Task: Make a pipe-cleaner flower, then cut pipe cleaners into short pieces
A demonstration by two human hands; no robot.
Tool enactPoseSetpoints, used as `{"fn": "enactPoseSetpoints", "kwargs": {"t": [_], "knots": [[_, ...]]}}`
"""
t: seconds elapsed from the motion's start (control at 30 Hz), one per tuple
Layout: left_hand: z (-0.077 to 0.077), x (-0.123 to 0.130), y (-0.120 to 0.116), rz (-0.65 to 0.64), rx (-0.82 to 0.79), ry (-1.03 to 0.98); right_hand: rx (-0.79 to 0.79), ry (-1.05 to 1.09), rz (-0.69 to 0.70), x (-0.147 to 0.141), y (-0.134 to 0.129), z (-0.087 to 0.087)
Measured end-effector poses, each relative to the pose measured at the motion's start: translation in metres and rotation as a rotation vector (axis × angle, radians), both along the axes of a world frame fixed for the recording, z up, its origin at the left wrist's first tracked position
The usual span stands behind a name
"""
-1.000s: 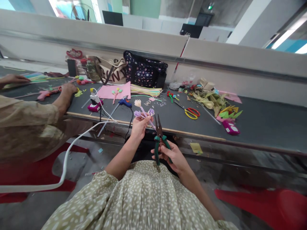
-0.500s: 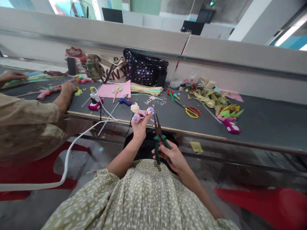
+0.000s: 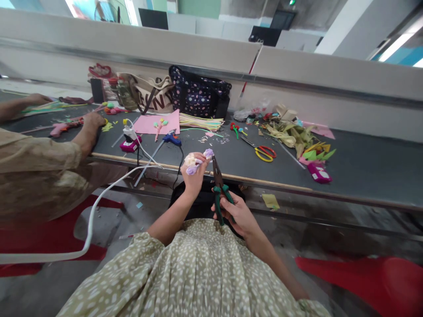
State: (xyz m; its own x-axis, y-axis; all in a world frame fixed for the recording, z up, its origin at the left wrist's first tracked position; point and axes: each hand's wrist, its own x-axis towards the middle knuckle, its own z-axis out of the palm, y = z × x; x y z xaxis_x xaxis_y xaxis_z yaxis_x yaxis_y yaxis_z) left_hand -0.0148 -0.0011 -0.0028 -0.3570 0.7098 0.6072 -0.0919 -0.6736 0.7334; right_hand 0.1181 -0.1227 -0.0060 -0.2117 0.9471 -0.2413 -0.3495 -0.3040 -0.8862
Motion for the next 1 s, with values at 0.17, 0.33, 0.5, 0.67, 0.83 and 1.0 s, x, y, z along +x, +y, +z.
{"fn": "enactPoseSetpoints", "kwargs": {"t": [0.17,0.33,0.5,0.67,0.83,1.0], "knots": [[0.0,0.0001,-0.0003,0.044,0.006,0.031,-0.018,0.009,-0.014,-0.0008,-0.0008,0.0027],[-0.0008,0.001,0.0006,0.016,0.007,-0.017,-0.041,0.024,-0.016,-0.0029,-0.0021,0.0049],[-0.0021,0.002,0.002,-0.011,0.018,-0.049,-0.029,0.024,-0.01,-0.0031,-0.0021,0.0041],[-0.0009,0.002,0.0011,-0.015,-0.005,-0.04,-0.02,-0.009,0.003,-0.0023,-0.0016,0.0044],[0.001,0.0003,-0.0017,-0.013,0.037,0.005,-0.006,-0.031,0.024,-0.0002,-0.0012,0.0011],[-0.0002,-0.0004,-0.0018,-0.006,0.055,0.004,0.005,-0.035,0.012,-0.0005,-0.0012,-0.0002]]}}
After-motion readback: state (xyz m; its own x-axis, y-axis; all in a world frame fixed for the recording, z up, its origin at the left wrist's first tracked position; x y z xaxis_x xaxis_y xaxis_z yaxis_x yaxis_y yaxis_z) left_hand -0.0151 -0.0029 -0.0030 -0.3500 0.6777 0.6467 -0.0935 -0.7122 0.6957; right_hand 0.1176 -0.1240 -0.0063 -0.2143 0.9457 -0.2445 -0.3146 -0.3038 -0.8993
